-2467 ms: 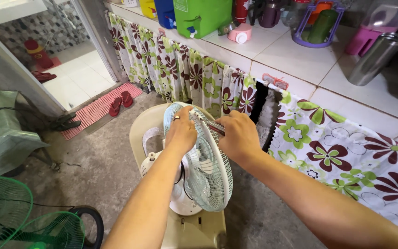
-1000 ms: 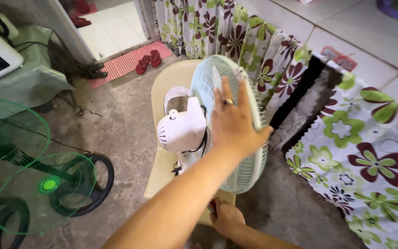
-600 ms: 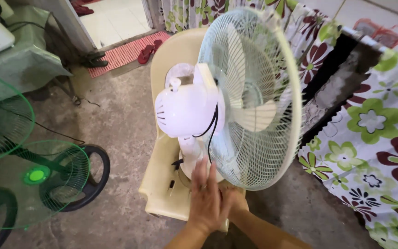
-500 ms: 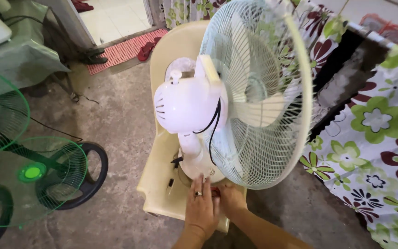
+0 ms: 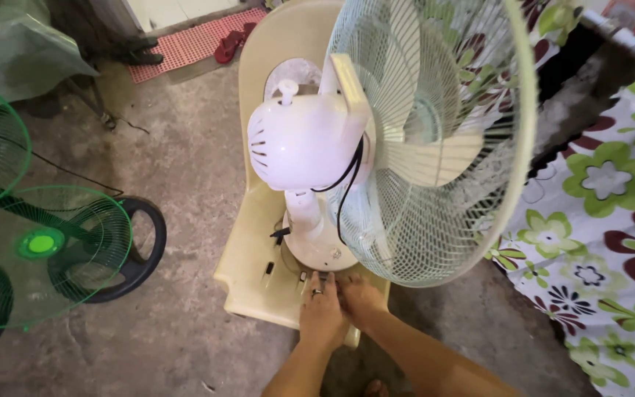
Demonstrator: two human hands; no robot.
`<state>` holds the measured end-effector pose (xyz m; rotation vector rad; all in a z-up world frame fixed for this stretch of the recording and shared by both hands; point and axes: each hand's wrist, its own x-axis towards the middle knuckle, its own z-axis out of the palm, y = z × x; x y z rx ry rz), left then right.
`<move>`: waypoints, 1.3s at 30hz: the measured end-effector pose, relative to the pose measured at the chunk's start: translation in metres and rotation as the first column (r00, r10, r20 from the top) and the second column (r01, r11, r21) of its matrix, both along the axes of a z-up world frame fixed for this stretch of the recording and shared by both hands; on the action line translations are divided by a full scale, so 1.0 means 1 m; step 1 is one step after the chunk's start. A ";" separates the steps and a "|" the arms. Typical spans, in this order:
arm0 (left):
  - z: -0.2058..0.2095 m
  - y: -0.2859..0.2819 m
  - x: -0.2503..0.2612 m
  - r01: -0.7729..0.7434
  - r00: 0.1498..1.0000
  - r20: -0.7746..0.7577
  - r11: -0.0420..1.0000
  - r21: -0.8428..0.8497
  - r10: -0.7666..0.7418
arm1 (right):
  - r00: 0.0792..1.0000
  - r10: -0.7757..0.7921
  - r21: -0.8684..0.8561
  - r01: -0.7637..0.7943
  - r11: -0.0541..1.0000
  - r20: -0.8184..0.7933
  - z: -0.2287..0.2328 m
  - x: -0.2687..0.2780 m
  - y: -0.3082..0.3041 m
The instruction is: The person assembles a small white electric fan by hand. They attach the front grille, insert the fan blades, and secure the rear grille onto the fan motor housing.
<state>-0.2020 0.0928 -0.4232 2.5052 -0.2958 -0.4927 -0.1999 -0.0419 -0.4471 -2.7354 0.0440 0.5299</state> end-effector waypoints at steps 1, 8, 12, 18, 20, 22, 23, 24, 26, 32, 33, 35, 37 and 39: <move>0.012 0.002 -0.001 -0.006 1.000 -0.010 1.000 0.001 0.006 | 1.000 -0.025 0.042 0.024 0.999 0.010 0.016 -0.005 0.004; 0.121 0.020 0.016 -0.104 0.974 0.163 0.954 -0.282 0.155 | 0.984 -0.071 0.364 0.007 0.931 0.163 0.154 -0.020 0.029; 0.212 0.022 0.040 -0.045 0.891 0.363 0.848 -0.528 0.273 | 0.971 -0.104 0.336 0.026 0.942 0.215 0.260 -0.003 0.034; 0.323 -0.012 0.079 0.162 0.759 0.548 0.713 -0.682 0.352 | 0.707 -0.138 0.327 -0.138 0.935 0.694 0.392 0.025 0.015; 0.345 -0.024 0.092 0.218 0.734 0.599 0.724 -0.655 0.321 | 0.581 -0.094 0.211 -0.137 0.968 0.808 0.414 0.029 0.006; 0.361 -0.036 0.105 0.231 0.732 0.617 0.746 -0.624 0.290 | 0.487 -0.003 0.064 -0.108 0.992 0.873 0.430 0.037 -0.005; 0.367 -0.043 0.112 0.217 0.744 0.610 0.764 -0.607 0.273 | 0.463 0.060 -0.024 -0.084 0.996 0.884 0.436 0.043 -0.012; 0.371 -0.049 0.118 0.203 0.756 0.602 0.783 -0.588 0.256 | 0.442 0.124 -0.110 -0.057 0.992 0.889 0.441 0.048 -0.018; 0.375 -0.057 0.129 0.246 0.727 0.644 0.787 -0.566 0.236 | 0.485 0.126 -0.138 -0.010 0.990 0.866 0.445 0.058 -0.027; 0.370 -0.082 0.153 0.252 0.772 0.600 0.765 -0.592 0.210 | 0.596 0.121 -0.200 0.068 0.977 0.794 0.442 0.084 -0.053; 0.368 -0.086 0.155 0.246 0.791 0.577 0.757 -0.605 0.204 | 0.611 0.118 -0.204 0.072 0.976 0.783 0.440 0.087 -0.059; 0.363 -0.092 0.154 0.257 0.779 0.597 0.771 -0.582 0.191 | 0.588 0.089 -0.148 0.053 0.988 0.804 0.433 0.092 -0.072; 0.362 -0.096 0.154 0.247 0.767 0.616 0.805 -0.539 0.178 | 0.572 0.042 -0.075 0.034 0.997 0.819 0.424 0.101 -0.084; 0.366 -0.102 0.153 0.214 0.760 0.629 0.849 -0.482 0.165 | 0.570 -0.015 0.005 0.020 1.000 0.821 0.413 0.108 -0.095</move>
